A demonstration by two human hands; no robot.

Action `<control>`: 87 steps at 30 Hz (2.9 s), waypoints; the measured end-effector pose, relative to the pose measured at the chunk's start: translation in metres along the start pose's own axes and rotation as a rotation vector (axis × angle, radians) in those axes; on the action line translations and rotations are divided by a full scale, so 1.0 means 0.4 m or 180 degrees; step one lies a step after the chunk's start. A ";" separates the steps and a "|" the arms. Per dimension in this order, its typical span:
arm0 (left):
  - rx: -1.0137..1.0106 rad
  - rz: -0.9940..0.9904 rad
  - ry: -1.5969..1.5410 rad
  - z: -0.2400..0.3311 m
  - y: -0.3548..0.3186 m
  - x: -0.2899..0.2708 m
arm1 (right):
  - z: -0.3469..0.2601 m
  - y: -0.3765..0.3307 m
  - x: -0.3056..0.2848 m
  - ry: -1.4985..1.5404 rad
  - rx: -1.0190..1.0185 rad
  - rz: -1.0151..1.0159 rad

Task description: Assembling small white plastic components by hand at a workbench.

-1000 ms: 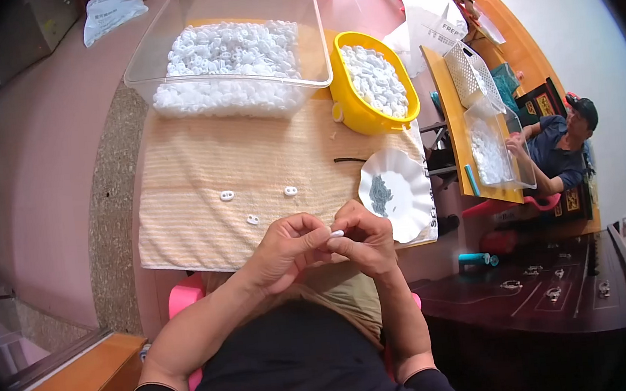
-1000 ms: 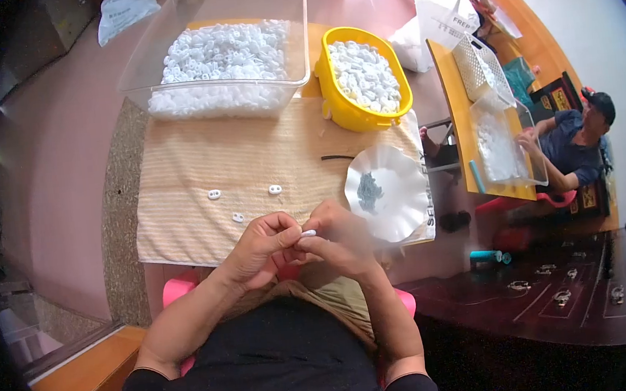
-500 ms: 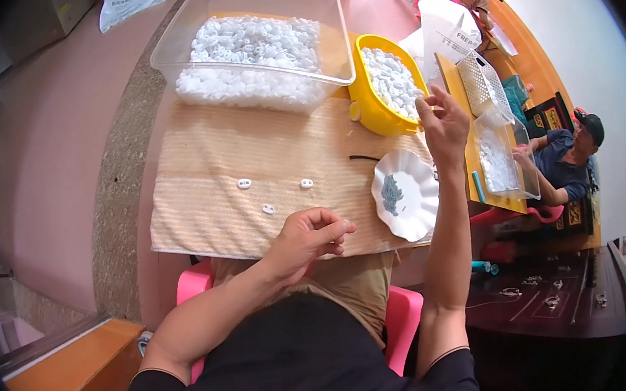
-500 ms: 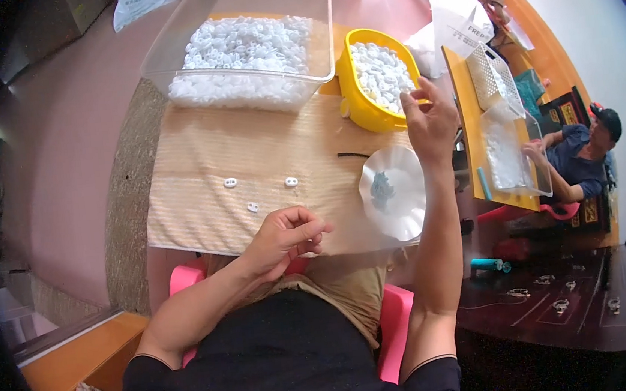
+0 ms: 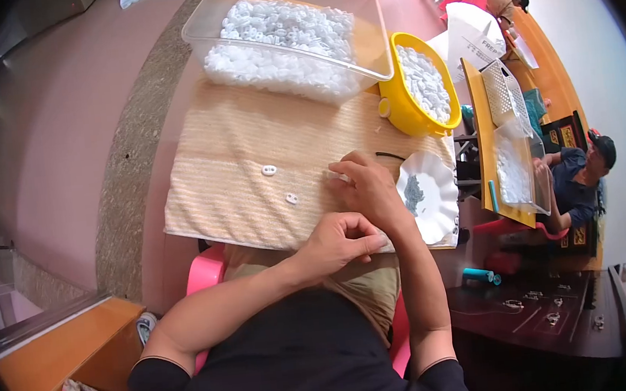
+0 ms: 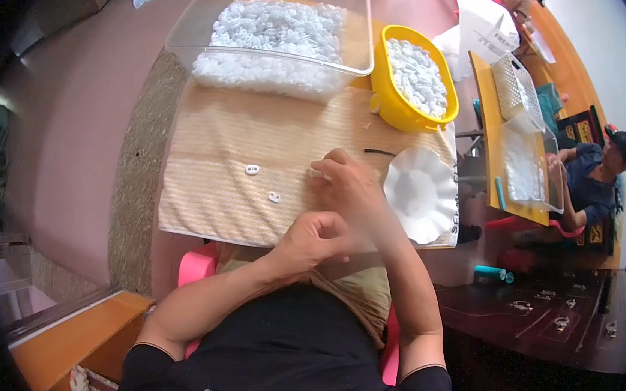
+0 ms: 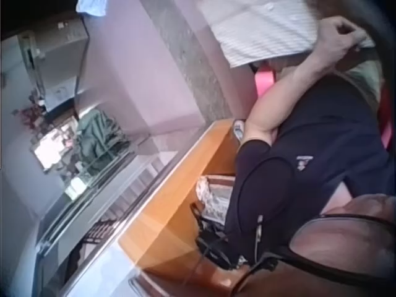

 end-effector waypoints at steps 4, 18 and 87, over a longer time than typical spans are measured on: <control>0.0291 -0.0728 0.0904 0.009 -0.016 0.015 | -0.043 0.010 0.004 0.0445 0.0137 0.0142; -0.0257 -0.2054 0.0851 -0.018 -0.056 0.065 | -0.115 0.033 0.090 0.0068 -0.0320 -0.1004; 0.1116 0.1648 -0.0985 0.055 0.004 -0.098 | -0.014 -0.073 -0.015 0.0487 0.0395 0.0236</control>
Point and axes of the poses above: each hand's wrist, its own y-axis towards the middle knuckle, its own x-axis out of the palm, z = x × y, the point moved 3 cm from there along y, towards the middle knuckle, and after that the axes turned 1 degree about z, right-handed, at the moved point
